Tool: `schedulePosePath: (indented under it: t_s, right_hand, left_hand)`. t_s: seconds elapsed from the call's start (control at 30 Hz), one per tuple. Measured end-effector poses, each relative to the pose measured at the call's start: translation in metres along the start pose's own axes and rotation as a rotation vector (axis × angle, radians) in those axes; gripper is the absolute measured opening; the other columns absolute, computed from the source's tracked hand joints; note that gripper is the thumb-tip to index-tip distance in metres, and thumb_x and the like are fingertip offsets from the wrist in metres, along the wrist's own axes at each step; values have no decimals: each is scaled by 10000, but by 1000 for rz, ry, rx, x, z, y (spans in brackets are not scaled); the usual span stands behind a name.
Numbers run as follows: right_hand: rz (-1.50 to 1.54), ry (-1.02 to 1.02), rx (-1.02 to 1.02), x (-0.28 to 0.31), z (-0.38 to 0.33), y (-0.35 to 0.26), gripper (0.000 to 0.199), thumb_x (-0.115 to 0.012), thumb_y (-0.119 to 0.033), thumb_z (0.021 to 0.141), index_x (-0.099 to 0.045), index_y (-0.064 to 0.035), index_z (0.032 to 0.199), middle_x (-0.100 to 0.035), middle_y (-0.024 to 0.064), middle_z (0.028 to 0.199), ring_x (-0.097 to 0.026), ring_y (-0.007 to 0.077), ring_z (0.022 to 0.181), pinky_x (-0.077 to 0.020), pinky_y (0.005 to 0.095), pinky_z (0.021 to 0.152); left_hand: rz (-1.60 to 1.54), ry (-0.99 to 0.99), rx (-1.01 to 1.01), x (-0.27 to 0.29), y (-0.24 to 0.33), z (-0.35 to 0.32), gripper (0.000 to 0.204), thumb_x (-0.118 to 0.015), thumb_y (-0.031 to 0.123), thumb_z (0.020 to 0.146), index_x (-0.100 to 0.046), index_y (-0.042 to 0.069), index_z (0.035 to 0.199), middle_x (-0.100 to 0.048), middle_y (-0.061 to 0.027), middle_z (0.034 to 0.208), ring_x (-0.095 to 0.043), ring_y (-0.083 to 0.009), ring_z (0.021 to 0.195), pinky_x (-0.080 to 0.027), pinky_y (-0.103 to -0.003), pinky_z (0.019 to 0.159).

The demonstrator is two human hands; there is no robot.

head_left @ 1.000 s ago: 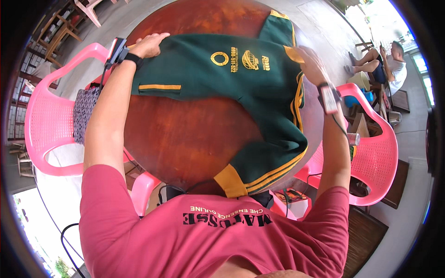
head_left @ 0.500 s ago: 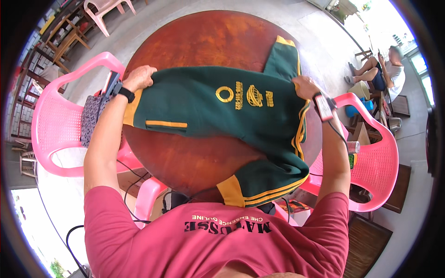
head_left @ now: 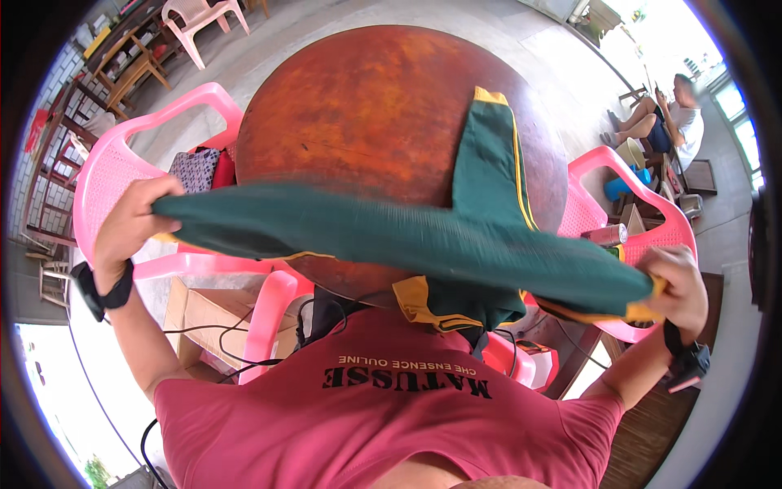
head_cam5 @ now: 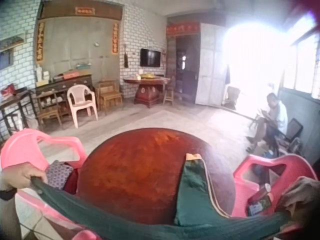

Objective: Folding a green and yellow sports shirt on a round wooden table.

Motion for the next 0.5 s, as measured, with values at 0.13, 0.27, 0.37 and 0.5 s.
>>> schedulePosePath:
  t_s: [0.13,0.27,0.37,0.5]
  right_hand:
    - [222,-14,282,17,-10,8,281,-799,-144,664,-587,-37,813,-597,43,702,-578,231,579,-451,298,543]
    - [205,-84,-393,12,58,74,394,-744,-159,686,-576,-3,1005,-558,60,904,-527,156,827,-439,288,724]
    - [-155,51,-219,62,147,178,354,-588,-84,806,-550,-39,1155,-576,62,927,-556,163,850,-467,302,745]
    - [-1350,843,-7,239,160,277,404,-563,-317,895,-548,-100,1236,-639,186,923,-631,275,774,-504,402,680]
  left_hand:
    - [-42,-23,12,26,18,-29,199,-654,76,607,-574,16,779,-580,-21,687,-559,-124,657,-433,-268,627]
    - [199,-101,-135,8,-14,66,356,-702,8,579,-592,14,917,-600,-85,905,-572,-239,914,-452,-344,804]
    - [130,237,-50,49,-60,156,440,-735,66,655,-612,-18,1069,-601,-181,1135,-562,-306,1067,-448,-368,878]
    - [394,717,-354,116,62,259,221,-652,111,778,-586,48,978,-628,-174,906,-600,-349,897,-449,-426,768]
Point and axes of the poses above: each hand's wrist, its own z-axis towards the middle knuckle, its own x-axis out of the back of the hand, y = z × x, the point moved 3 cm from there along z, towards the middle knuckle
